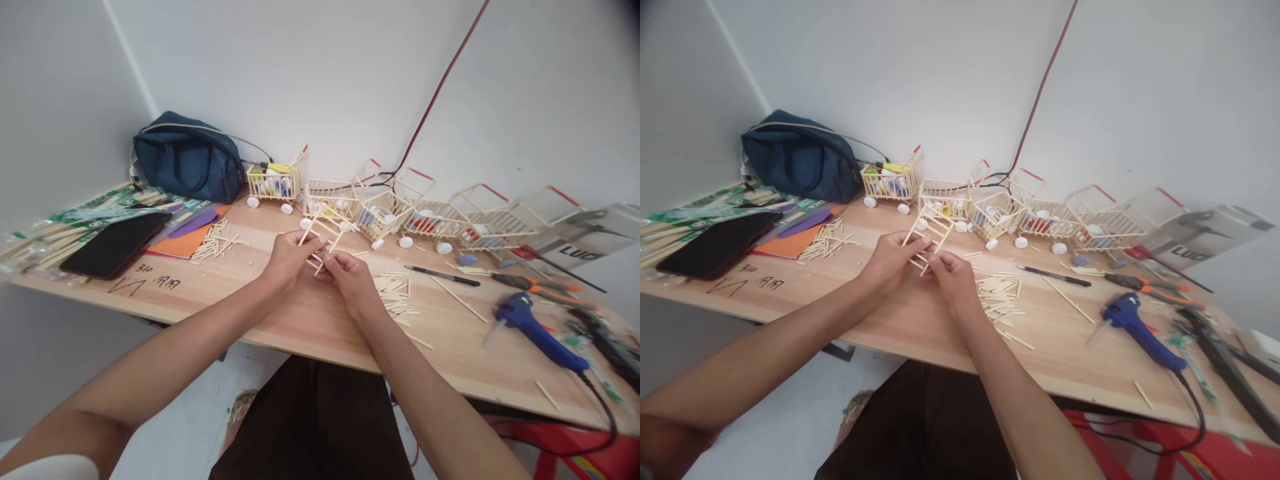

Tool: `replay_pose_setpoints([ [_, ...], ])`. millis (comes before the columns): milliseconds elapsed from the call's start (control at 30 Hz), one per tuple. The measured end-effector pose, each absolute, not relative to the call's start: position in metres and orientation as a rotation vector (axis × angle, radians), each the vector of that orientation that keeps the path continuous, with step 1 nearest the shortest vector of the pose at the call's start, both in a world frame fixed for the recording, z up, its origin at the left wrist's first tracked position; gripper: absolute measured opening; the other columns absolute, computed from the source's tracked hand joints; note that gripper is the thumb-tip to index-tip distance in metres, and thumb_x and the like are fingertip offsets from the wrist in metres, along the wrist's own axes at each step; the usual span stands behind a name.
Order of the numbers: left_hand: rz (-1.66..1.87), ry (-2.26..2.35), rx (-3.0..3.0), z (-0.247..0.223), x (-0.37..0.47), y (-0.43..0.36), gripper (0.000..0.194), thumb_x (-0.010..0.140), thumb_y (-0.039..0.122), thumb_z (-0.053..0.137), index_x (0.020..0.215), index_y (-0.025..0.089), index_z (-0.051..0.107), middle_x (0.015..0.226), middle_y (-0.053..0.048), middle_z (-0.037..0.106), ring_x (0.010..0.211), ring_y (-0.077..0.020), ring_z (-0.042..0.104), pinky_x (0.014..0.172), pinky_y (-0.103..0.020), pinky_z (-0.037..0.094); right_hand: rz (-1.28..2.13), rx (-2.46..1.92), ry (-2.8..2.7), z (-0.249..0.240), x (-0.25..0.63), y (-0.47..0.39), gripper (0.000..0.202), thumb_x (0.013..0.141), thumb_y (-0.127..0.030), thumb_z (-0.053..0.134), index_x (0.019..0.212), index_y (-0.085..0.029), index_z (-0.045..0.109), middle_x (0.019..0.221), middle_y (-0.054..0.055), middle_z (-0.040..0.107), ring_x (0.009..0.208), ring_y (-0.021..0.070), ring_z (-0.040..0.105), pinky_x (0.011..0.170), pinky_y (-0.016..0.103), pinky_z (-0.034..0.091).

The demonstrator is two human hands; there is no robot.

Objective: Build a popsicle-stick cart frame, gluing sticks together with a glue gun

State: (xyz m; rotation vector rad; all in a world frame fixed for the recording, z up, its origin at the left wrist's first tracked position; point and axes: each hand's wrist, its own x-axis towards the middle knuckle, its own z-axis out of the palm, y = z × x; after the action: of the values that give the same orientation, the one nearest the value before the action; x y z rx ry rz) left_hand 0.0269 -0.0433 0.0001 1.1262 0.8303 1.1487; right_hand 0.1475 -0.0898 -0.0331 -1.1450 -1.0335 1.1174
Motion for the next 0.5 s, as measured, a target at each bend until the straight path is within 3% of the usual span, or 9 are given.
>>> replay_pose_setpoints([
  [500, 1.181, 0.835, 1.080, -0.0016, 0.0279, -0.0438, 0.023, 0.058, 0.029, 0.081, 0.062, 0.010, 0.068, 0.062, -0.004, 0.067, 0.057, -0.0127, 0.059, 0.054, -0.024, 0.048, 1.067, -1.173, -1.099, -0.0354, 0.1486, -0.0883, 0.028, 0.075, -0.048, 0.069, 0.073, -0.019, 0.067, 0.070, 0.000, 0.065, 0.064, 0.0157, 0.060, 0.069, 0.030, 0.055],
])
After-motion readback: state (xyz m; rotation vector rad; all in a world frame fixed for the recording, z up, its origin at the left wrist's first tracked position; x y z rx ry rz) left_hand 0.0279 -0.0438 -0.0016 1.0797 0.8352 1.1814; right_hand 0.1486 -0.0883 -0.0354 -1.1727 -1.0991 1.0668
